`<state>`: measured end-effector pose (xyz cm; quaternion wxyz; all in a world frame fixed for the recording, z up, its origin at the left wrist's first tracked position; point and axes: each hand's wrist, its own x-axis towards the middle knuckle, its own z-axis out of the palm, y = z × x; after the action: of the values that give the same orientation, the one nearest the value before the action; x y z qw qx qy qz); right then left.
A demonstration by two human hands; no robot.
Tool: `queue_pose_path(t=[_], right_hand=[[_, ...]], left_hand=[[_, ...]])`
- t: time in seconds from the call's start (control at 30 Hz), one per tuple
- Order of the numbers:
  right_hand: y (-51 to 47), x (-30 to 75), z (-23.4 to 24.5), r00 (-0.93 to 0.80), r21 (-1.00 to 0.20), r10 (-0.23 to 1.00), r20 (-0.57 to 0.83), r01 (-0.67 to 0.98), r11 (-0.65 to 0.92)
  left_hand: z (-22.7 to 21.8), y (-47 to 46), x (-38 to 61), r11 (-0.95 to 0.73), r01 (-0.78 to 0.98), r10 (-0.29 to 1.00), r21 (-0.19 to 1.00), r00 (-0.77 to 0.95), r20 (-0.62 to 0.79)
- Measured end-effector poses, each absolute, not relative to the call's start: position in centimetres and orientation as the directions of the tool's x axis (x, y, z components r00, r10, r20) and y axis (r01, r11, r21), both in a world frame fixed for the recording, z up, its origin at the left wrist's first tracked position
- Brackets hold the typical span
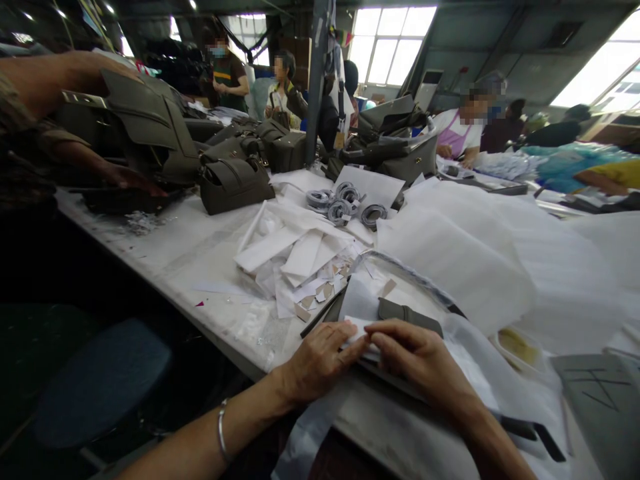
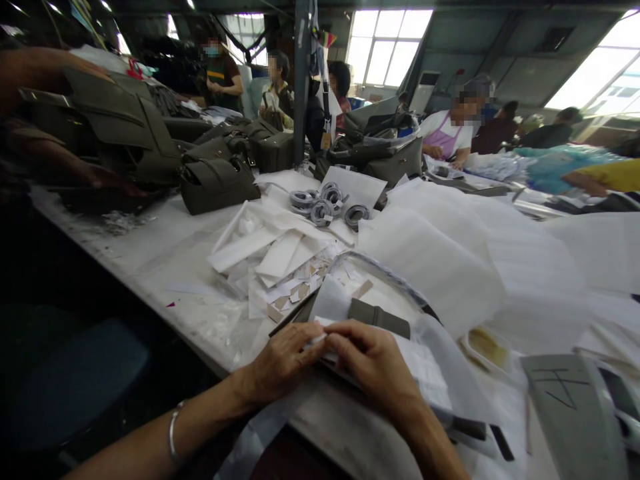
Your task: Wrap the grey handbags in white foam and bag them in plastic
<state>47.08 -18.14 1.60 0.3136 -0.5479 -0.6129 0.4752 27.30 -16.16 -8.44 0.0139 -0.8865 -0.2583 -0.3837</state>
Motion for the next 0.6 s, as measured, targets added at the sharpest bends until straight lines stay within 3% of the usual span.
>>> queue_pose_path(t=[0.1,0.23,0.47,0.6], right_hand=[[-14.3,48.8,-0.5,0.014,-0.871,0.984,-0.176,0.464,-0.163],[-10.5,49.6,-1.7,0.029,-0.799,0.984,-0.178,0.580,-0.162],[-7.1,49.3,-1.8,0.142,-0.674,0.909,-0.391,0.628,-0.388],[-5.2,49.5,-3.5,0.184,-0.612,0.883,-0.431,0.660,-0.436]], left_hand=[[-8.4,-16.1,27.3,-0.868,0.470,0.437,0.158,0.576,0.691],[-8.5,-16.0,27.3,-0.871,0.460,0.438,0.170,0.573,0.693],[-8.4,-15.9,27.3,-0.872,0.459,0.434,0.171,0.563,0.703],[-8.5,-16.0,27.3,-0.870,0.462,0.441,0.174,0.569,0.694]])
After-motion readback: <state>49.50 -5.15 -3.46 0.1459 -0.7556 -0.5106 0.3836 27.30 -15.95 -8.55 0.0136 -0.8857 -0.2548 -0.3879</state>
